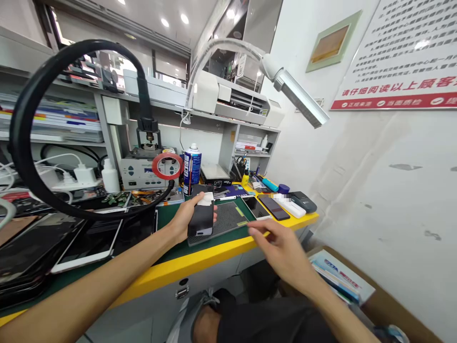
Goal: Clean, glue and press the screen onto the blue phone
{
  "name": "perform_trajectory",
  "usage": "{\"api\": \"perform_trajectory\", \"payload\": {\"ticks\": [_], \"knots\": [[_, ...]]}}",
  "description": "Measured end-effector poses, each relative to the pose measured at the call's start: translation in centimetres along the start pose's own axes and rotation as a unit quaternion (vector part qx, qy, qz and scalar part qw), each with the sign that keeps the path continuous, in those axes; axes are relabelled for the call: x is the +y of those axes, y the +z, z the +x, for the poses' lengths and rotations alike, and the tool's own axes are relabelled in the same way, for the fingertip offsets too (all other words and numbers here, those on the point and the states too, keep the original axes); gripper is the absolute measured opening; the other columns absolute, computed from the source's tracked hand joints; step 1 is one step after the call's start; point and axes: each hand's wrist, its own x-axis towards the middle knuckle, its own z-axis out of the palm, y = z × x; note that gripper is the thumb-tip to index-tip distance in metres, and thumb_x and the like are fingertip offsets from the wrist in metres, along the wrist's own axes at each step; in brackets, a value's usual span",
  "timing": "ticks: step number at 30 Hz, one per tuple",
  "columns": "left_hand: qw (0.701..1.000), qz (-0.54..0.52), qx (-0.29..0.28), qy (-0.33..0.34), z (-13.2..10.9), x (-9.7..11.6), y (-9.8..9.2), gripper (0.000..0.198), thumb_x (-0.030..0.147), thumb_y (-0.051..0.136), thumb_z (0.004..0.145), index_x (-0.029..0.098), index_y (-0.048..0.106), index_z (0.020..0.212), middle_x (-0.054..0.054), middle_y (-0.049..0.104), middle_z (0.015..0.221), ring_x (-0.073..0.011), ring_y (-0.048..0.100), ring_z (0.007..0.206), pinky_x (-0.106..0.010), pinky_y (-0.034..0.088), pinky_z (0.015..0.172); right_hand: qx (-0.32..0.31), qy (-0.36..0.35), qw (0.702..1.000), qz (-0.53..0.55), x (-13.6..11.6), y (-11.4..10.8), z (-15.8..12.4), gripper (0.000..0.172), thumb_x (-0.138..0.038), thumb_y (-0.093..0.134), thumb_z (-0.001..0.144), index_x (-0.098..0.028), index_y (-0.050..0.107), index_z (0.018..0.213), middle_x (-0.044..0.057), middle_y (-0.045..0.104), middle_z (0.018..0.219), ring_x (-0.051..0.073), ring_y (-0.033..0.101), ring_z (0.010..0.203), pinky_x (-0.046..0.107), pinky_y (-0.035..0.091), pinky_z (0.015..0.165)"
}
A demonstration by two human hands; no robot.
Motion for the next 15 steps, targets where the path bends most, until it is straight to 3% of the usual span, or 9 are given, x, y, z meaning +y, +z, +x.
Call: {"api": "perform_trajectory", "payload": {"ticks": [2, 4, 5, 7, 10, 15], "knots": [[1.000, -0.011, -0.012, -0.013, 0.2, -0.1, -0.2, 0.040, 0.047, 0.061, 0.090, 0.009, 0.068, 0.094, -0.016, 0.074, 0.074, -0.0245, 0.072, 0.059, -0.034, 0.060, 0.053, -0.008, -0.052, 0.998, 0.027, -1.3, 3.3, 3.1, 0.032, -0.049, 0.066, 0.086, -0.023, 0.074, 0.102, 0.005, 0.068, 0.087, 0.019, 0.061, 0.079, 0.029, 0.052, 0.073], [0.999, -0.023, -0.023, -0.025, 0.3, -0.1, -0.3, 0.038, 0.046, 0.057, 0.092, 0.009, 0.068, 0.095, -0.014, 0.073, 0.072, -0.0228, 0.071, 0.055, -0.031, 0.058, 0.050, 0.026, -0.023, 0.996, 0.082, -1.9, 6.1, 6.5, 0.039, -0.048, 0.071, 0.083, -0.022, 0.069, 0.112, 0.006, 0.066, 0.103, 0.020, 0.061, 0.092, 0.029, 0.051, 0.081], [0.999, -0.029, -0.029, -0.029, 0.3, 0.0, -0.3, 0.038, 0.045, 0.055, 0.093, 0.009, 0.067, 0.095, -0.014, 0.073, 0.071, -0.0222, 0.070, 0.054, -0.031, 0.058, 0.049, 0.027, -0.011, 0.995, 0.096, -2.0, 7.3, 8.1, 0.046, -0.049, 0.071, 0.083, -0.020, 0.065, 0.118, 0.008, 0.064, 0.107, 0.020, 0.061, 0.093, 0.029, 0.052, 0.079], [0.998, -0.042, -0.039, -0.032, 0.4, 0.1, -0.3, 0.038, 0.044, 0.052, 0.094, 0.009, 0.067, 0.096, -0.013, 0.073, 0.070, -0.0220, 0.070, 0.054, -0.030, 0.058, 0.050, -0.017, 0.021, 0.991, 0.131, -1.9, 9.3, 10.7, 0.058, -0.054, 0.069, 0.083, -0.015, 0.059, 0.125, 0.008, 0.065, 0.095, 0.017, 0.063, 0.073, 0.028, 0.053, 0.062], [0.997, -0.061, -0.035, -0.027, 0.7, 0.1, -0.7, 0.037, 0.044, 0.053, 0.093, 0.010, 0.067, 0.098, -0.012, 0.073, 0.068, -0.0230, 0.071, 0.055, -0.031, 0.058, 0.053, -0.124, 0.050, 0.975, 0.177, -1.6, 11.7, 12.8, 0.059, -0.065, 0.063, 0.084, -0.012, 0.063, 0.111, 0.001, 0.058, 0.068, 0.012, 0.051, 0.045, 0.024, 0.045, 0.039], [0.996, -0.087, 0.006, -0.008, 1.6, 0.0, -2.0, 0.046, 0.054, 0.054, 0.091, 0.012, 0.068, 0.101, -0.010, 0.073, 0.068, -0.0236, 0.071, 0.057, -0.032, 0.058, 0.054, -0.197, 0.070, 0.951, 0.227, -1.2, 13.7, 14.2, 0.052, -0.067, 0.067, 0.081, -0.016, 0.066, 0.092, -0.002, 0.054, 0.062, 0.009, 0.048, 0.045, 0.017, 0.036, 0.033]]}}
